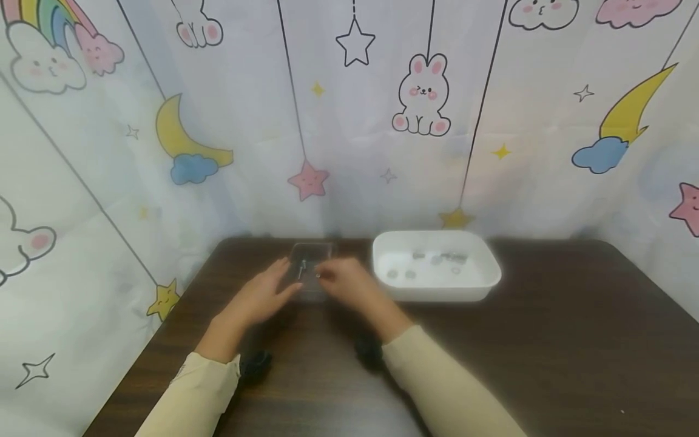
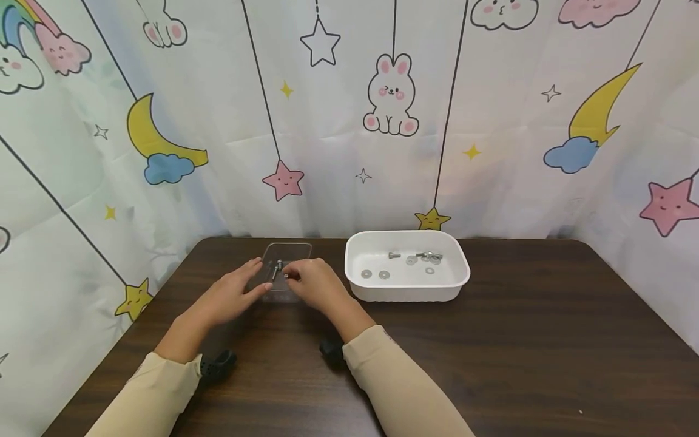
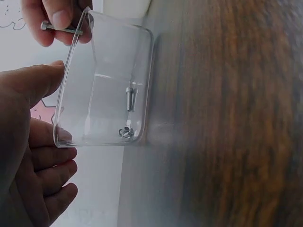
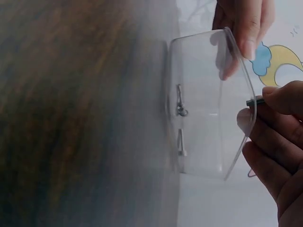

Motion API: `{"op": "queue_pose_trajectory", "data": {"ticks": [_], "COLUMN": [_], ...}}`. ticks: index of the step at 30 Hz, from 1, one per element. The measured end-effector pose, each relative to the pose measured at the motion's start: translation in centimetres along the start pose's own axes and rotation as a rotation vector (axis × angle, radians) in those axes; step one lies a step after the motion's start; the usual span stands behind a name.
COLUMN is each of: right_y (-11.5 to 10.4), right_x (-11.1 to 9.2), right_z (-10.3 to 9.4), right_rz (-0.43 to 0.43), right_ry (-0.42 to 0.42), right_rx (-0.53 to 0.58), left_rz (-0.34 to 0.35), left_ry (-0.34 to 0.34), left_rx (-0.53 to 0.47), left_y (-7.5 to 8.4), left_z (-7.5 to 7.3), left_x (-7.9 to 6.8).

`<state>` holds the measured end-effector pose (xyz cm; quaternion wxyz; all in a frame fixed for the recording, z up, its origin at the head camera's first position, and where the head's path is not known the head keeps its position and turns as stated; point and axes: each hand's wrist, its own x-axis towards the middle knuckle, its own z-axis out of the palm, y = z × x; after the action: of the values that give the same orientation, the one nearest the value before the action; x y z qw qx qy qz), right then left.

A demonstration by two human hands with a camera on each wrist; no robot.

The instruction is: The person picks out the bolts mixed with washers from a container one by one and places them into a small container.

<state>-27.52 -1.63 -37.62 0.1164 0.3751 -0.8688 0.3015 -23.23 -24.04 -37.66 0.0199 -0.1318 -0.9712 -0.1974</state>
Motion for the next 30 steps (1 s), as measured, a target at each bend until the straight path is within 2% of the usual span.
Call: {"op": "queue_pose_trajectory", "data": {"ticks": [6, 11, 17, 30], "right_y": [0.06, -0.09, -0.08, 0.09], "right_x": [0.0, -0.15, -0.3, -0.37], "right_z": [0.38, 0.47, 0.69, 0.95], "right_rz": [-0.112, -0.15, -0.146, -0.109], "right_ry": [0.039, 0.041, 0.024, 0.016], "right_rx": [-0.068, -0.106, -0.132, -0.112], "left_rz": [0.002, 0.007, 0.014, 0.029], "left_ry": [0.0, 0.001, 0.006, 0.018], "left_rx": [0.008, 0.005, 0.001, -0.018], "left_y": [0.03, -0.03, -0.11, -0.16], "left_z": [-0.08, 0.02, 0.24, 0.42], "left_x": [0.1, 0.18, 0.2, 0.05]}}
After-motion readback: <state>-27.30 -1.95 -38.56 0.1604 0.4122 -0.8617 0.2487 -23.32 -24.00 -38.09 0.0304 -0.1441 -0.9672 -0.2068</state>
